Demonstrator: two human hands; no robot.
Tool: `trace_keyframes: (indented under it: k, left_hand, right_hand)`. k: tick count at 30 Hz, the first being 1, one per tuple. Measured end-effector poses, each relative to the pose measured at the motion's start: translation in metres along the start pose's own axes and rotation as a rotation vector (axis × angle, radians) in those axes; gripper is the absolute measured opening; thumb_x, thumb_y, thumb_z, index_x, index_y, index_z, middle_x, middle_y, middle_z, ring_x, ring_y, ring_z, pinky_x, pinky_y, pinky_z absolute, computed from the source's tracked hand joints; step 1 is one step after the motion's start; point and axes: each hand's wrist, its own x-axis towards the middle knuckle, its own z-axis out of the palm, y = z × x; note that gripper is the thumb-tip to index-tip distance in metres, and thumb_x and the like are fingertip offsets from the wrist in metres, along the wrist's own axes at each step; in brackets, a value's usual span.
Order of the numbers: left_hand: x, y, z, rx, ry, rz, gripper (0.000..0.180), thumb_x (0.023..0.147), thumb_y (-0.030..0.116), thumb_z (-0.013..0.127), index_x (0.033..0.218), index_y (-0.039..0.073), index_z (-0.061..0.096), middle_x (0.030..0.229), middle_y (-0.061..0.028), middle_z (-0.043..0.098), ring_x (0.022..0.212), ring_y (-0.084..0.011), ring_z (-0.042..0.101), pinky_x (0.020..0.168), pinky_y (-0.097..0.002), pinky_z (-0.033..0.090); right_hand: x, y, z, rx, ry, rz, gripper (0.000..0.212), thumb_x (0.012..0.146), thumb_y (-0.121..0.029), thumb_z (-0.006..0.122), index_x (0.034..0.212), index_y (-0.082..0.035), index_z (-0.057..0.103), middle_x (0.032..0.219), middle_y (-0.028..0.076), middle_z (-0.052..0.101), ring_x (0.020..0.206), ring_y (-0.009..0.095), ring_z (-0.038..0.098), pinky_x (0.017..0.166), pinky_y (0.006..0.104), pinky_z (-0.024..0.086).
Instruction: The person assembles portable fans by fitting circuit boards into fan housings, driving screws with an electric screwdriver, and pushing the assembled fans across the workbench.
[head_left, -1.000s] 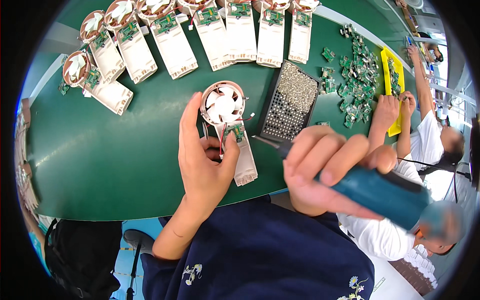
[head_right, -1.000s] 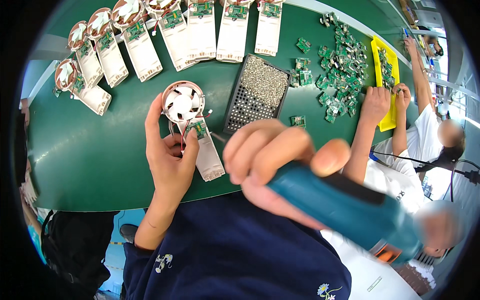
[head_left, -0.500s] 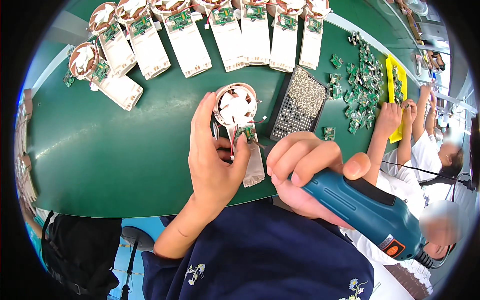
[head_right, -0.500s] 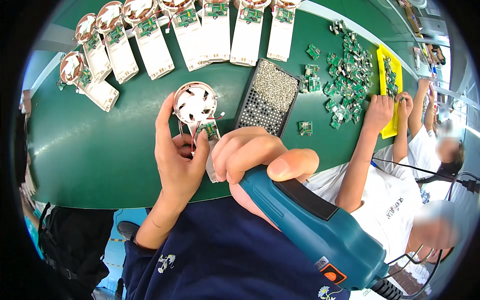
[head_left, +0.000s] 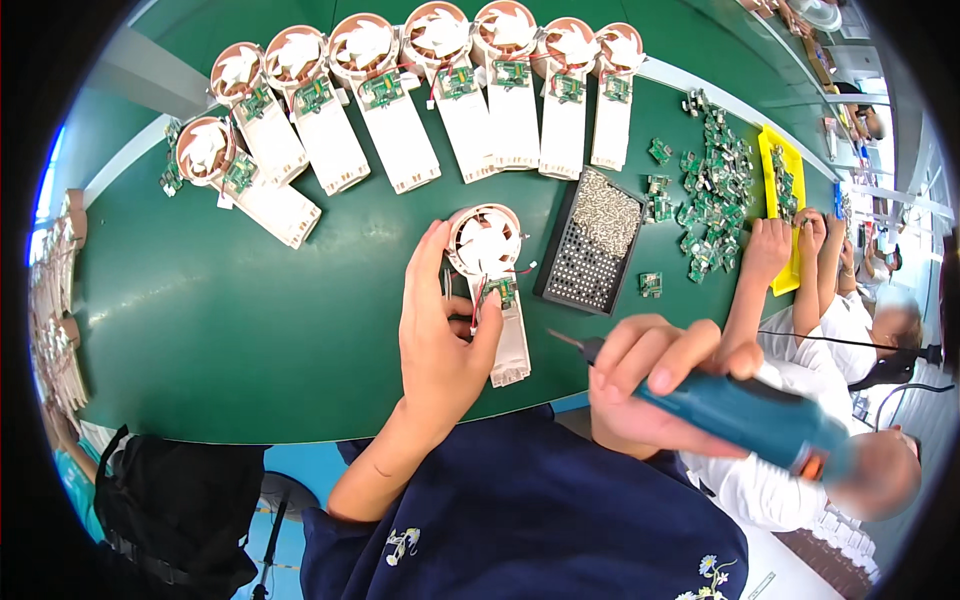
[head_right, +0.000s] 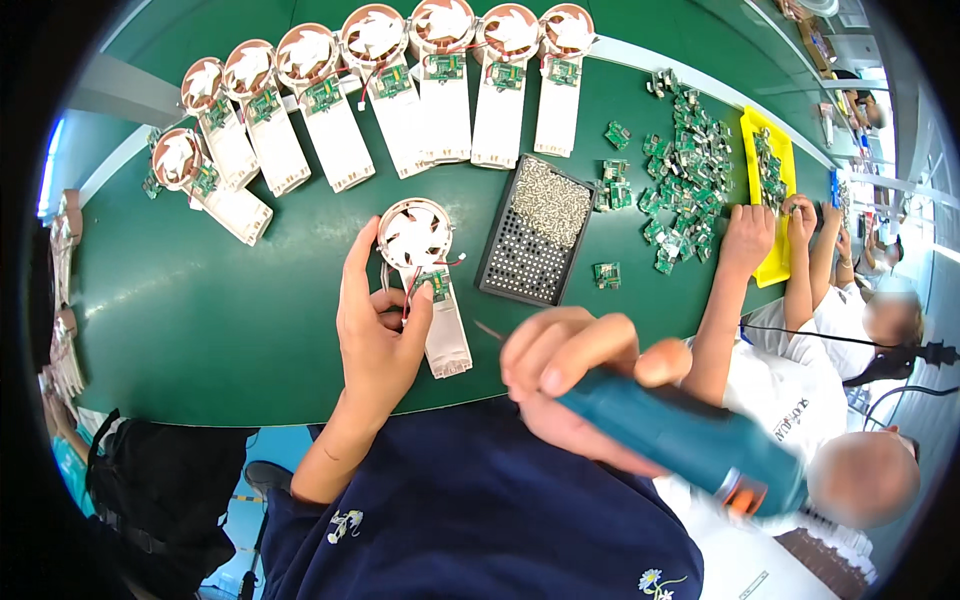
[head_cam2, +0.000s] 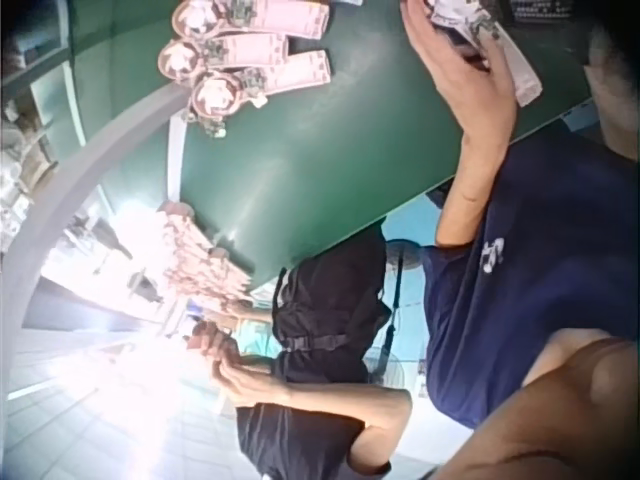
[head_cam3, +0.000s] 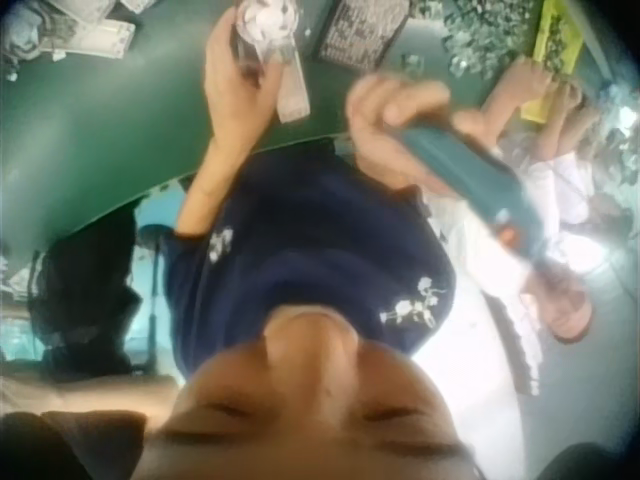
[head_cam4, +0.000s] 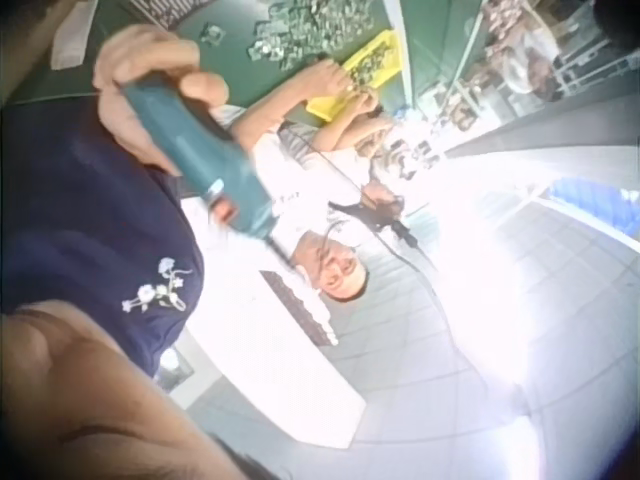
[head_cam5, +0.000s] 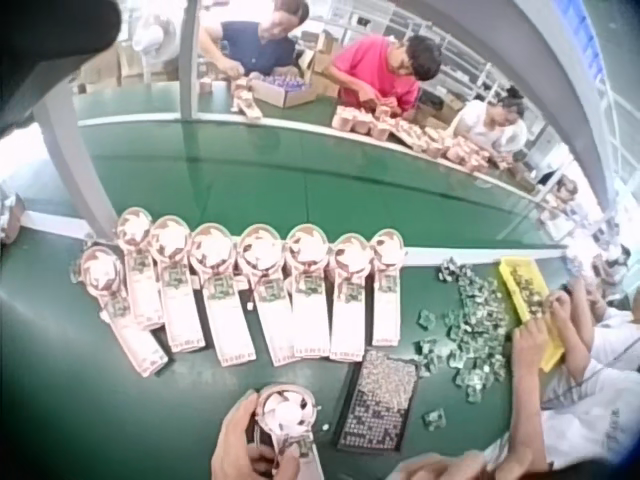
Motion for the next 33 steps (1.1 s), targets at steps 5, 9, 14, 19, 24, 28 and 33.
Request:
trace_keyframes:
  k: [5, 9, 14, 19, 24, 28, 33]
  left_hand:
    - [-0.005, -0.003, -0.017, -0.101, -0.079, -0.063, 0.067, 0.084, -0.004, 0.067, 0.142, 0.000, 0.034, 0.145, -0.0174, 0.036, 0.083, -0.0143, 0.065, 0.062, -0.0227, 0.054]
    - [-0.010, -0.003, -0.024, -0.129, -0.080, -0.050, 0.058, 0.082, -0.009, 0.065, 0.135, 0.001, 0.044, 0.138, -0.0173, 0.040, 0.091, -0.0180, 0.068, 0.071, -0.0263, 0.059]
    - [-0.011, -0.008, -0.026, -0.056, -0.128, -0.018, 0.041, 0.083, -0.008, 0.063, 0.122, 0.000, 0.055, 0.119, -0.0135, 0.049, 0.085, -0.0163, 0.067, 0.066, -0.0257, 0.058]
    - [-0.009, -0.009, -0.029, 0.021, -0.174, 0.060, 0.039, 0.086, -0.006, 0.062, 0.123, 0.002, 0.057, 0.106, -0.0126, 0.054, 0.074, -0.0147, 0.064, 0.059, -0.0258, 0.055]
    - [-0.009, -0.004, -0.025, -0.010, -0.263, 0.068, 0.036, 0.085, -0.006, 0.062, 0.120, 0.004, 0.061, 0.093, -0.0083, 0.054, 0.069, -0.0137, 0.057, 0.054, -0.0246, 0.048]
    - [-0.015, -0.026, -0.023, 0.055, -0.189, 0.164, 0.037, 0.080, -0.008, 0.062, 0.115, 0.004, 0.065, 0.085, -0.0039, 0.051, 0.068, -0.0119, 0.048, 0.054, -0.0235, 0.039]
    - [-0.023, -0.034, -0.031, -0.221, -0.245, 0.062, 0.036, 0.093, -0.004, 0.056, 0.128, -0.004, 0.050, 0.104, -0.0106, 0.058, 0.076, -0.0142, 0.065, 0.064, -0.0224, 0.051]
  right_hand:
    - [-0.040, -0.021, -0.021, -0.484, 0.165, 0.782, 0.045, 0.099, -0.041, 0.051, 0.119, -0.004, 0.038, 0.105, 0.026, 0.065, 0.040, 0.013, 0.049, 0.036, 0.0236, 0.039]
    - [-0.057, -0.011, 0.000, -0.557, 0.341, 1.084, 0.034, 0.091, -0.003, 0.061, 0.118, -0.001, 0.040, 0.107, 0.023, 0.066, 0.043, 0.009, 0.049, 0.037, 0.0212, 0.039]
    - [-0.065, 0.007, 0.011, -0.525, 0.437, 1.117, 0.038, 0.090, -0.001, 0.063, 0.120, -0.002, 0.040, 0.101, 0.018, 0.067, 0.044, 0.010, 0.050, 0.036, 0.0230, 0.037]
    - [-0.070, 0.013, 0.013, -0.470, 0.485, 1.131, 0.034, 0.089, 0.000, 0.064, 0.117, -0.003, 0.044, 0.098, 0.015, 0.067, 0.044, 0.011, 0.051, 0.036, 0.0241, 0.036]
    - [-0.071, 0.008, 0.016, -0.469, 0.557, 1.075, 0.032, 0.088, -0.001, 0.065, 0.114, -0.003, 0.046, 0.091, 0.012, 0.065, 0.043, 0.010, 0.050, 0.037, 0.0242, 0.036]
    - [-0.075, 0.011, 0.005, -0.705, 0.373, 0.972, 0.043, 0.081, -0.008, 0.072, 0.118, 0.000, 0.052, 0.103, 0.008, 0.060, 0.093, 0.015, 0.057, 0.083, 0.0316, 0.049]
    - [-0.097, 0.029, 0.005, -0.382, 0.343, 0.980, 0.048, 0.085, -0.010, 0.069, 0.124, -0.003, 0.042, 0.078, 0.002, 0.054, 0.049, 0.007, 0.051, 0.040, 0.0241, 0.041]
